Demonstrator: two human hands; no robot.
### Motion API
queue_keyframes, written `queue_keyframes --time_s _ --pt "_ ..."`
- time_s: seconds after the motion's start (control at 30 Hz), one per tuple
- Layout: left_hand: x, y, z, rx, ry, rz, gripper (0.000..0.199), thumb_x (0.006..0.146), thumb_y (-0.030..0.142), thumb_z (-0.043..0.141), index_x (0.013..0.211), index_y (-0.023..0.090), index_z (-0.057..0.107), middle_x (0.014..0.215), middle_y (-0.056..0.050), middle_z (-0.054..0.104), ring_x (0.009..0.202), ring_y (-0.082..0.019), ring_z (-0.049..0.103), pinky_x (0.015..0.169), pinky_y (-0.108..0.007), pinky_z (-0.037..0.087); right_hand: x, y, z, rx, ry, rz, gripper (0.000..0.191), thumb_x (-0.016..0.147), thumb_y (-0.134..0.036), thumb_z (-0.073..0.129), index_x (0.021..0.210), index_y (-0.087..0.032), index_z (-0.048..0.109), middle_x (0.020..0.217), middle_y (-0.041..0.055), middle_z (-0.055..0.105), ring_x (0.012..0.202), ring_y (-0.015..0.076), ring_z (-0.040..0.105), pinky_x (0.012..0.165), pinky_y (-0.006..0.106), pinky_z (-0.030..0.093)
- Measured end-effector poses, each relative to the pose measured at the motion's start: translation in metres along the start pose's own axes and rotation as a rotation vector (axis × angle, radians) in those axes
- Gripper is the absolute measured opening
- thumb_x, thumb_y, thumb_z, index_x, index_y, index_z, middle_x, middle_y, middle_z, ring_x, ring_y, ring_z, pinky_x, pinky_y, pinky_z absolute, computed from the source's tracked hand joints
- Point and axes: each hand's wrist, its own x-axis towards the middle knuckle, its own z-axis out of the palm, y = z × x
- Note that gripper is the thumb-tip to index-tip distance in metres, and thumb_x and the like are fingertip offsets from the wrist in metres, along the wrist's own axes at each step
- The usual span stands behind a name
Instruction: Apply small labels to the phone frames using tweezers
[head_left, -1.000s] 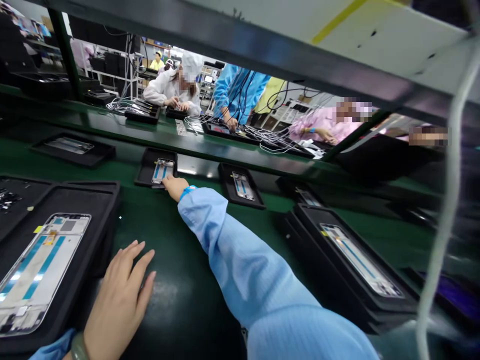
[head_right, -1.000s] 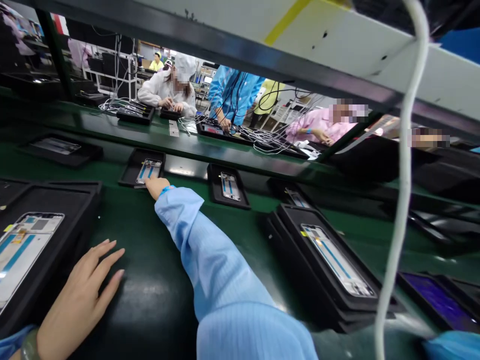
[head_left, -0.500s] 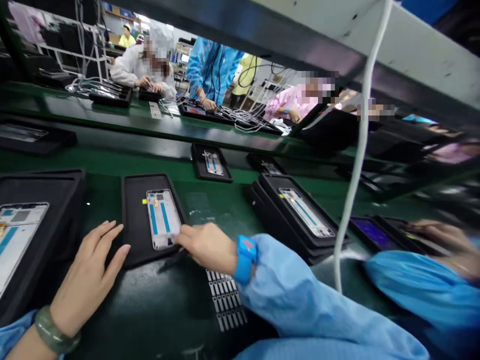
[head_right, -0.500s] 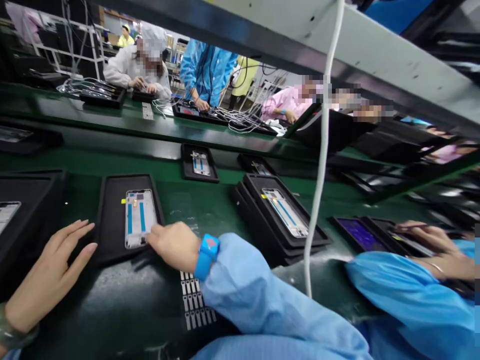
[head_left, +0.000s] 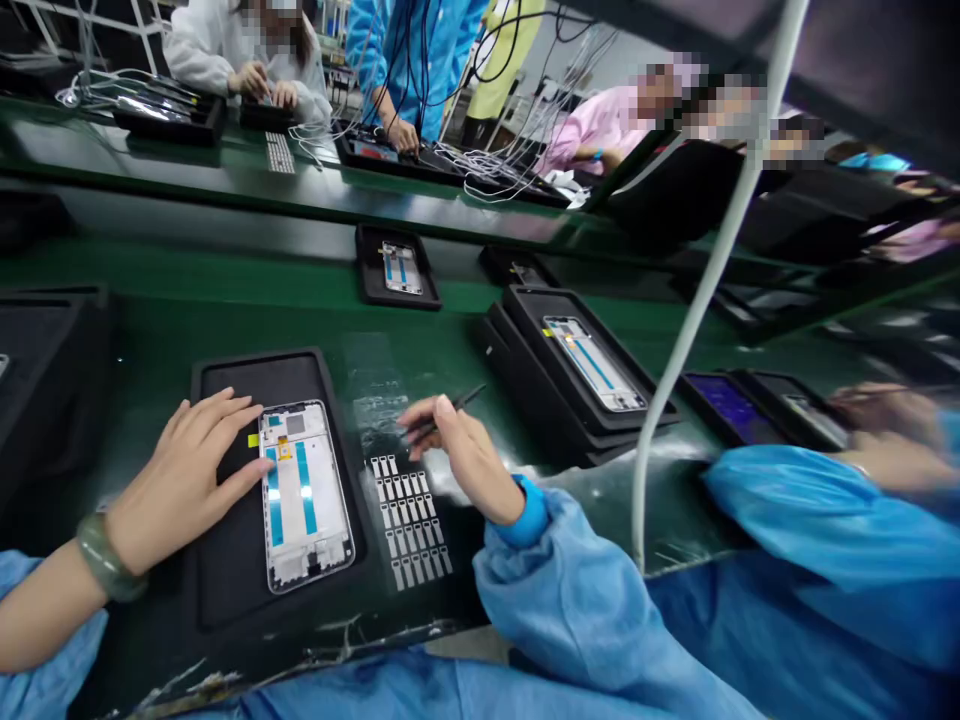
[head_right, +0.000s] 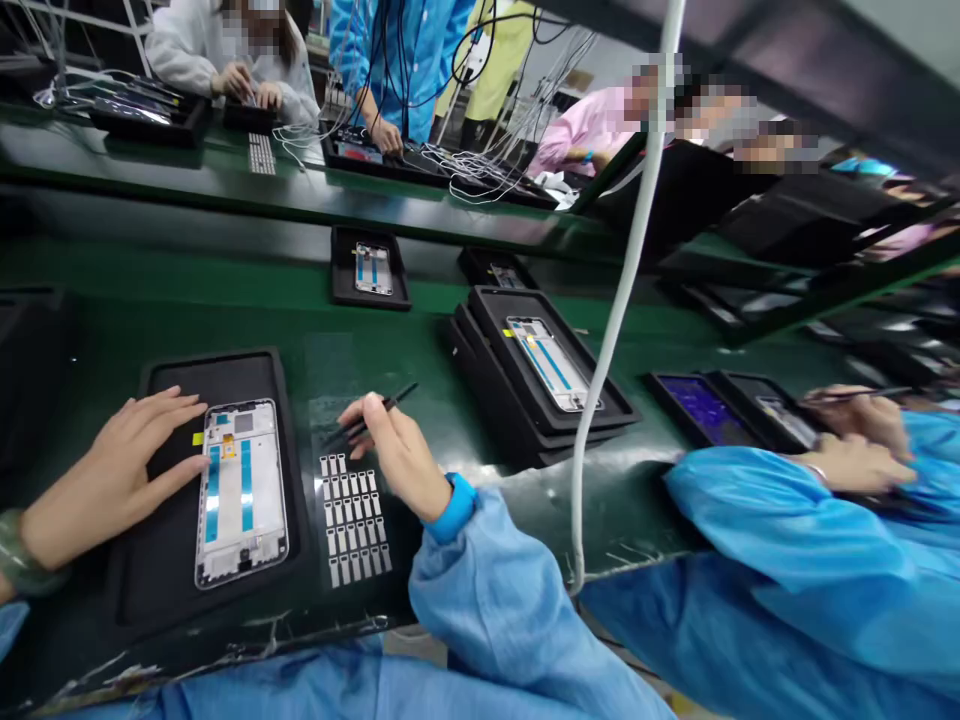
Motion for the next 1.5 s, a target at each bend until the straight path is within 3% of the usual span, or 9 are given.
queue_keyframes --time_s 0.13,0.27,0.33,0.43,0.6,0.77,1.5 --pt "0.003 0.007 0.004 0.071 -0.05 0.008 0.063 0.086 0.063 0.04 0.134 0.024 0.038 0.138 -0.009 0.048 0.135 -0.033 0.033 0.109 -0.066 0.016 0.019 0.012 0.004 0.25 0.079 0.114 0.038 0.082 -0.055 0.055 0.087 -0.017 0.057 0.087 0.0034 0.061 0.072 0.0142 0.067 0.063 0.029 0.06" --pt "0.002 0.014 0.001 0.109 0.008 0.034 0.067 0.086 0.062 0.04 0.138 0.021 0.034 0.14 -0.013 0.045 0.136 -0.034 0.031 0.109 -0.064 0.019 0.015 0.018 0.006 0.222 0.195 0.154 0.035 0.069 -0.044 0.074 0.083 -0.017 0.056 0.072 -0.0011 0.062 0.065 0.0147 0.069 0.061 0.027 0.06" --pt "0.005 0.022 -0.003 0.112 0.021 0.143 0.064 0.088 0.058 0.041 0.138 0.02 0.035 0.142 -0.012 0.043 0.137 -0.032 0.03 0.111 -0.06 0.02 0.008 0.023 0.004 0.138 0.252 0.164 0.035 0.068 -0.044 0.075 0.079 -0.017 0.056 0.064 -0.0019 0.061 0.059 0.0152 0.068 0.056 0.026 0.059" --pt "0.016 0.041 -0.002 0.092 -0.055 0.388 0.056 0.089 0.054 0.042 0.135 0.022 0.041 0.142 -0.009 0.044 0.137 -0.028 0.031 0.112 -0.055 0.023 0.0 0.034 0.002 0.04 0.281 0.179 0.034 0.07 -0.046 0.072 0.077 -0.017 0.056 0.061 -0.0013 0.061 0.057 0.0169 0.069 0.053 0.026 0.057" --pt "0.035 0.078 0.014 0.075 -0.22 0.616 0.054 0.087 0.06 0.042 0.13 0.028 0.049 0.14 -0.009 0.048 0.133 -0.032 0.037 0.109 -0.061 0.023 -0.011 0.044 -0.002 -0.041 0.281 0.167 0.03 0.075 -0.045 0.067 0.079 -0.019 0.055 0.059 -0.0005 0.064 0.057 0.0179 0.069 0.056 0.028 0.057" --pt "0.041 0.092 0.029 0.09 -0.285 0.636 0.052 0.087 0.062 0.04 0.128 0.032 0.052 0.139 -0.012 0.048 0.13 -0.033 0.041 0.107 -0.066 0.017 -0.017 0.045 -0.002 -0.001 0.239 0.208 0.029 0.076 -0.045 0.067 0.076 -0.02 0.053 0.058 -0.0015 0.062 0.056 0.0177 0.069 0.054 0.028 0.056" --pt "0.04 0.087 0.033 0.001 -0.285 0.616 0.052 0.085 0.061 0.046 0.128 0.033 0.052 0.139 -0.01 0.049 0.128 -0.032 0.044 0.109 -0.066 0.014 -0.016 0.045 0.004 0.125 0.208 0.293 0.029 0.073 -0.043 0.07 0.077 -0.019 0.053 0.058 -0.0035 0.061 0.055 0.015 0.068 0.052 0.024 0.056"
